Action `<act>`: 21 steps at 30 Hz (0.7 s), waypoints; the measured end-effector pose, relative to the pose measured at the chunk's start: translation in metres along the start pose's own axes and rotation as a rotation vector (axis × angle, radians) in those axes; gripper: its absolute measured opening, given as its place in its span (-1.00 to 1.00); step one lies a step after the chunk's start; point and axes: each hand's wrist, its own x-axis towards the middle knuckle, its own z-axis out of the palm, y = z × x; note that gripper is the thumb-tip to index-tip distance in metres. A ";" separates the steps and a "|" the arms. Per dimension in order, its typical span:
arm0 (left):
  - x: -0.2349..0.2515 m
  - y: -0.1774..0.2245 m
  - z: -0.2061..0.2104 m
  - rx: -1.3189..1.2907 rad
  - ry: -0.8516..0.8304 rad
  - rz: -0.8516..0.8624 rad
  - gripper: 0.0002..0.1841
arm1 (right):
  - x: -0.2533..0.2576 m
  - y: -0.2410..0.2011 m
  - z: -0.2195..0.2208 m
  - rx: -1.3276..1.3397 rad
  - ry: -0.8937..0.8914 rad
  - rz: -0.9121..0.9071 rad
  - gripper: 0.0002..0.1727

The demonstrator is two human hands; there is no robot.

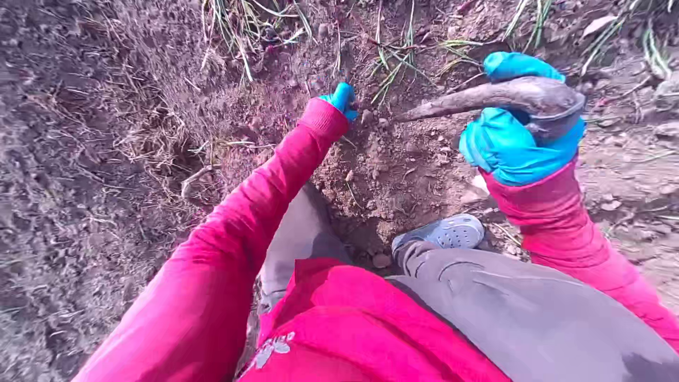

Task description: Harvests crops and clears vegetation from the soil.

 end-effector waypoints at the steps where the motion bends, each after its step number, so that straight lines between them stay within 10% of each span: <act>1: -0.006 0.016 0.019 0.017 -0.062 0.056 -0.64 | -0.026 0.045 0.007 -0.108 -0.001 0.131 -0.51; 3: 0.001 0.048 0.073 0.170 -0.146 0.203 -0.74 | -0.061 0.095 0.012 -0.197 0.009 0.240 -0.54; 7: 0.013 0.063 0.160 0.438 -0.206 0.354 -0.76 | -0.058 0.021 -0.020 -0.021 0.163 -0.022 -0.64; 12: 0.039 0.064 0.038 0.250 0.410 0.049 -0.69 | -0.080 0.031 -0.068 -0.331 0.237 0.100 -0.53; 15: 0.141 0.081 -0.033 0.446 0.116 -0.141 -0.49 | -0.086 0.022 -0.087 -0.295 0.268 0.204 -0.47; 17: 0.169 0.079 -0.018 0.562 -0.045 -0.059 -0.53 | -0.111 0.041 -0.099 -0.061 0.288 -0.080 -0.56; 19: 0.172 0.111 -0.038 0.406 0.032 0.045 -0.63 | -0.096 0.075 -0.102 -0.046 0.325 -0.322 -0.67; 21: 0.156 0.137 -0.044 0.125 0.228 0.082 -0.64 | -0.083 0.068 -0.083 -0.128 0.277 -0.037 -0.67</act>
